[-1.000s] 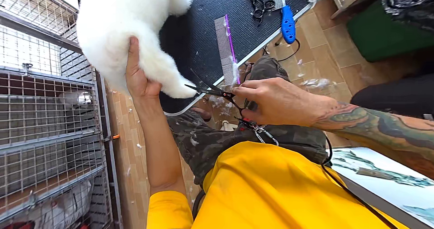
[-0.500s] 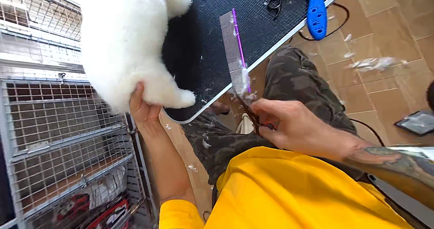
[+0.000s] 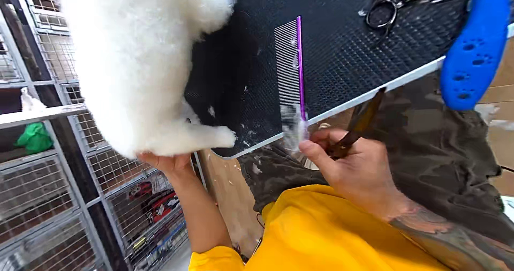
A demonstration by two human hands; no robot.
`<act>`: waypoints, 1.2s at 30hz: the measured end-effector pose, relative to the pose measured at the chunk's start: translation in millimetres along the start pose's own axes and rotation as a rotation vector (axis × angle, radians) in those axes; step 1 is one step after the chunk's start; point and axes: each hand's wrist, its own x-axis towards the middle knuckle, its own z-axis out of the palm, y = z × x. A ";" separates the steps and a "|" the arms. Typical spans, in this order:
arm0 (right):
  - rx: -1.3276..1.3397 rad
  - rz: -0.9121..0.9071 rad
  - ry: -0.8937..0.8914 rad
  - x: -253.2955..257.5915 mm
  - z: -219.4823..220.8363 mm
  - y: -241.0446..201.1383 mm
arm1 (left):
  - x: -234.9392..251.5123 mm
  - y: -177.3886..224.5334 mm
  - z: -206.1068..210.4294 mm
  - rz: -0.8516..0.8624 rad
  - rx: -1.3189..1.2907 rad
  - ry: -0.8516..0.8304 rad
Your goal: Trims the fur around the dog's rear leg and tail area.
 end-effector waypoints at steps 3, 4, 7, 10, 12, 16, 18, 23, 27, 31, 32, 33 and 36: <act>0.013 -0.005 -0.009 7.4 5.6 -3.2 | 3.0 2.5 5.0 -0.007 -0.014 -0.033; 0.001 -0.029 -0.005 7.3 6.0 -2.8 | 4.3 2.9 6.9 -0.001 -0.021 -0.018; -0.094 -0.191 0.037 4.4 4.8 -3.9 | 7.2 4.1 9.2 -0.004 -0.036 -0.002; -0.200 -0.402 -0.010 0.8 10.2 -16.0 | 6.8 3.0 9.8 0.015 0.001 0.084; -0.257 -0.471 -0.115 -3.7 22.9 -27.6 | 6.7 2.4 8.3 0.006 -0.002 0.122; -0.400 -0.519 -0.314 -12.9 53.6 -35.7 | 6.8 -2.1 10.4 0.049 0.067 0.147; -0.480 -0.493 -0.352 -17.5 59.2 -32.8 | 6.4 -4.7 11.9 0.067 0.099 0.174; -0.547 -0.469 -0.208 -26.1 44.4 -30.6 | 10.2 -6.4 15.2 0.049 0.036 0.157; -0.456 -0.545 -0.082 -36.9 51.0 -37.4 | 16.3 -4.4 15.4 0.021 -0.006 0.063; -0.432 -0.584 -0.149 -55.5 81.4 -33.8 | 23.1 -7.9 26.7 0.009 -0.154 0.010; -0.459 -0.559 -0.163 -57.2 86.7 -28.8 | 23.7 -9.7 28.1 0.001 -0.186 -0.002; -0.491 -0.522 -0.173 -58.1 88.4 -23.6 | 22.9 -11.1 27.2 -0.013 -0.200 -0.022; -0.564 -0.428 -0.126 -56.5 73.8 -17.8 | 24.9 -10.6 29.7 -0.009 -0.235 -0.044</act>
